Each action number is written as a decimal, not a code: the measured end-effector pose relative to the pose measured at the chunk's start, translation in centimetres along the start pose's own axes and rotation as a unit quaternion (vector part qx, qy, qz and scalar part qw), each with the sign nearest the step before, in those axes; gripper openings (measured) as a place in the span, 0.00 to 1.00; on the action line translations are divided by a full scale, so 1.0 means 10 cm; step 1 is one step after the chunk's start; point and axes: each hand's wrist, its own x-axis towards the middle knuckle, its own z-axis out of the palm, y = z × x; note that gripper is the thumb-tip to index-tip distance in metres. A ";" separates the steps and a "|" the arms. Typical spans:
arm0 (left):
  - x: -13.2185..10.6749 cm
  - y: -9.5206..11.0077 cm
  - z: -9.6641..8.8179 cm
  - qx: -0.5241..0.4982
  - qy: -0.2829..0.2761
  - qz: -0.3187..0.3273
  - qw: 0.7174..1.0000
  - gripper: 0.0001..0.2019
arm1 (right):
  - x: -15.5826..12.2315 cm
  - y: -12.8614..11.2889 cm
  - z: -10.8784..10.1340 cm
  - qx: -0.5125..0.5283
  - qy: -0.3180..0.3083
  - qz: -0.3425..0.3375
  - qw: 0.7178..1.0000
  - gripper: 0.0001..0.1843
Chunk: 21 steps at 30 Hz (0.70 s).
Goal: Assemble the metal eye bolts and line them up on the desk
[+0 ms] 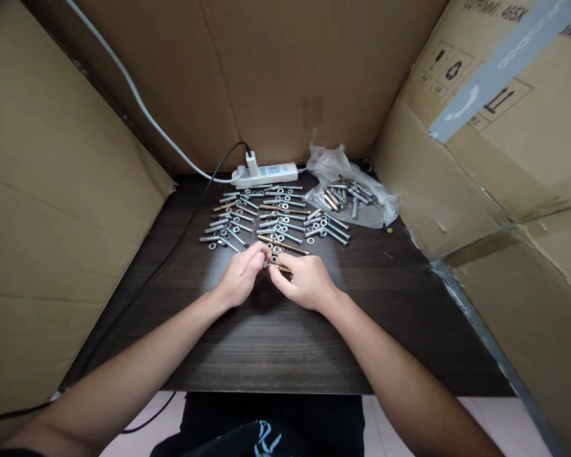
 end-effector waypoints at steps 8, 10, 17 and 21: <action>-0.03 0.01 0.00 -0.014 -0.044 0.025 0.999 0.06 | 0.01 0.04 0.00 0.007 0.033 0.023 0.999 0.15; -0.02 0.02 0.00 -0.007 -0.052 0.025 0.998 0.07 | 0.01 0.04 0.00 0.010 0.033 0.021 0.999 0.15; 0.02 0.00 0.03 0.028 -0.053 0.014 0.998 0.15 | 0.00 0.00 -0.02 0.003 0.019 0.013 1.000 0.14; 0.03 -0.04 0.05 0.022 -0.047 -0.004 0.999 0.19 | 0.01 -0.02 -0.03 -0.009 0.019 0.011 1.000 0.15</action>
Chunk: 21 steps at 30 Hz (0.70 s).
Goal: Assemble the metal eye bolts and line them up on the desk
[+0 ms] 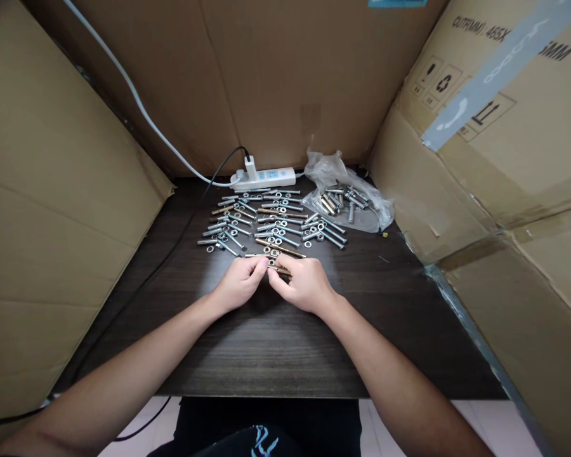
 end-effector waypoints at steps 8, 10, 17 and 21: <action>-0.04 0.08 -0.05 -0.029 0.013 0.004 0.999 0.10 | 0.00 0.00 0.01 -0.003 0.001 0.000 1.000 0.12; -0.06 0.11 -0.06 -0.030 0.006 0.010 0.999 0.06 | 0.00 0.01 0.00 0.002 0.004 0.001 1.000 0.12; -0.06 0.13 -0.06 -0.023 -0.011 0.013 1.000 0.09 | 0.02 0.05 0.00 -0.006 0.014 0.011 1.000 0.13; -0.04 0.10 -0.05 -0.016 0.000 0.004 1.000 0.11 | 0.01 0.03 0.01 -0.007 0.013 0.006 1.000 0.13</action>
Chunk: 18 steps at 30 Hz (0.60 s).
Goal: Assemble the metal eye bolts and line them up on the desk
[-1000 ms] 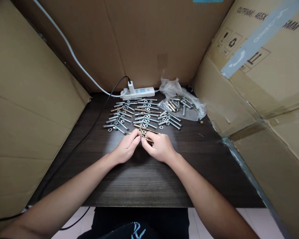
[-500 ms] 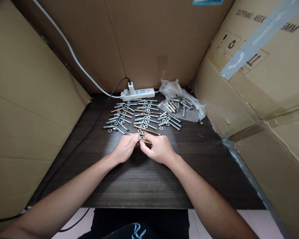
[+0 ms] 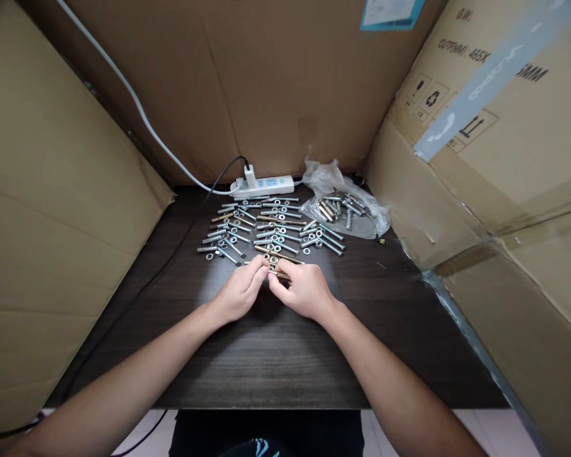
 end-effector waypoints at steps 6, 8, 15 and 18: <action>0.03 -0.07 0.04 0.006 0.037 -0.034 0.999 0.18 | -0.01 -0.05 0.02 -0.010 -0.003 -0.023 1.000 0.12; 0.05 -0.09 0.04 -0.024 0.064 -0.069 0.995 0.20 | -0.01 -0.06 0.01 -0.023 0.000 -0.026 0.999 0.12; 0.08 -0.05 0.01 -0.280 0.026 -0.174 0.944 0.19 | 0.00 -0.04 -0.02 -0.025 0.006 -0.016 1.000 0.11; 0.07 -0.02 0.02 -0.382 -0.034 -0.218 0.897 0.14 | 0.00 -0.02 -0.01 -0.020 0.001 -0.017 1.000 0.10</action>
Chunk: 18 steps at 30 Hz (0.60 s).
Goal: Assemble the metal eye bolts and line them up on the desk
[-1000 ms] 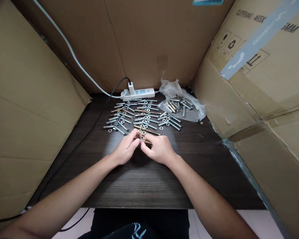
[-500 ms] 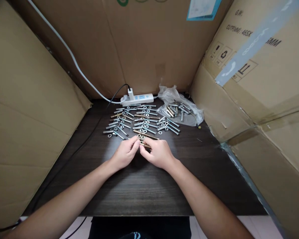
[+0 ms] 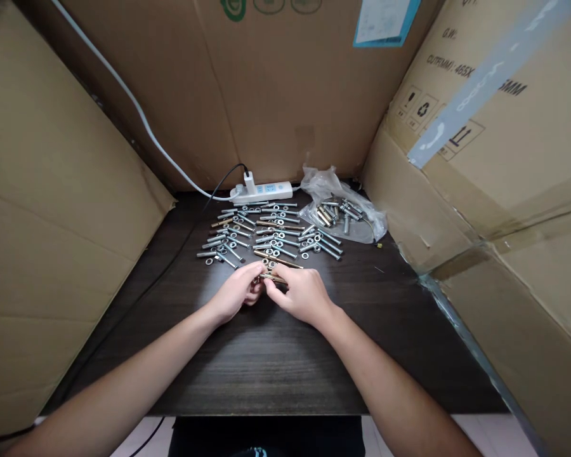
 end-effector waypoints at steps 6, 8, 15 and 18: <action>0.01 -0.01 0.01 0.005 -0.023 0.026 0.999 0.16 | 0.01 0.00 0.00 -0.008 -0.007 0.014 1.000 0.12; 0.00 -0.01 0.01 0.017 -0.019 0.042 0.999 0.17 | 0.01 0.00 0.00 -0.005 -0.012 0.015 1.000 0.12; -0.01 -0.02 0.00 0.042 -0.040 0.041 0.997 0.17 | 0.01 0.04 0.00 0.039 -0.025 0.008 0.999 0.13; 0.00 -0.03 -0.02 0.122 -0.021 0.079 0.989 0.16 | 0.02 0.05 0.00 0.004 -0.032 0.019 0.999 0.13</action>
